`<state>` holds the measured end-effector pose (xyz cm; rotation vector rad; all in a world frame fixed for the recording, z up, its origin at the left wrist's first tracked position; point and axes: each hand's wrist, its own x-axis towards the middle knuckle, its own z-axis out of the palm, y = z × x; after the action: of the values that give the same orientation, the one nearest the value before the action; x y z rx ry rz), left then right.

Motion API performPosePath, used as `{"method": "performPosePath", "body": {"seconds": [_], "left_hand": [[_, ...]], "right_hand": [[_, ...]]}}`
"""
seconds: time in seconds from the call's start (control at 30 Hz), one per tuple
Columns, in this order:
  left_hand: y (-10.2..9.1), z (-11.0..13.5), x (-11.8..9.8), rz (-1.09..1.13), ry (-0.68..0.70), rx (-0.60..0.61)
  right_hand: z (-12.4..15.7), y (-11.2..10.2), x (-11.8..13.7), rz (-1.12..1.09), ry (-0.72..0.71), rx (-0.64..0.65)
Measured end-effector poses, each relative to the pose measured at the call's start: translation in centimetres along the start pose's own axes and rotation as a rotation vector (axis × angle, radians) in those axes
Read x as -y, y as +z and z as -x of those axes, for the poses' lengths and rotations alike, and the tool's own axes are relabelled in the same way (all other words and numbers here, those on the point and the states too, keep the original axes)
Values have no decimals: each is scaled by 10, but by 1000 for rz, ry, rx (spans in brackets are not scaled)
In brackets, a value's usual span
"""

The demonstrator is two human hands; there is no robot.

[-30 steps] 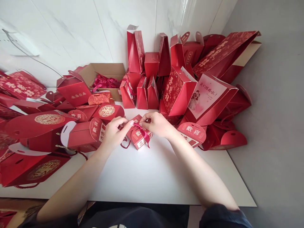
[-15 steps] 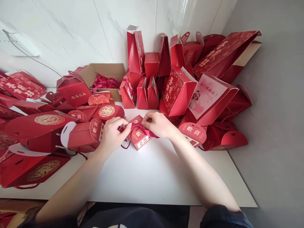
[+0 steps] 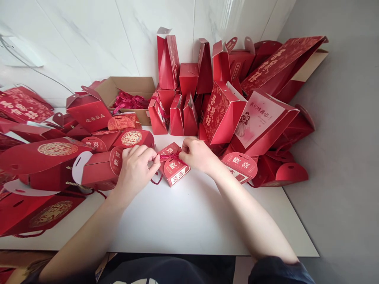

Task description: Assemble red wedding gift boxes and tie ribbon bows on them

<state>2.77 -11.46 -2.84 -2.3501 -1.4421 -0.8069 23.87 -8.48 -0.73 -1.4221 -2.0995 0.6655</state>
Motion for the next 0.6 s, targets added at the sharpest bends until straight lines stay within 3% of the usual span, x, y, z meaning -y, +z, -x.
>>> {"method": "performPosePath", "body": {"seconds": [0.3,0.47,0.6], "left_hand": [[7,4,0,-49,-66,-18],[3,3,-3,-41,-159,-60],[5,2,-5,4,-194,-99]], "right_hand": [[0,3,-1,88,28,-51],[5,-6,-5,-91,65,84],[6,-8,-8,-154,-2,63]]}}
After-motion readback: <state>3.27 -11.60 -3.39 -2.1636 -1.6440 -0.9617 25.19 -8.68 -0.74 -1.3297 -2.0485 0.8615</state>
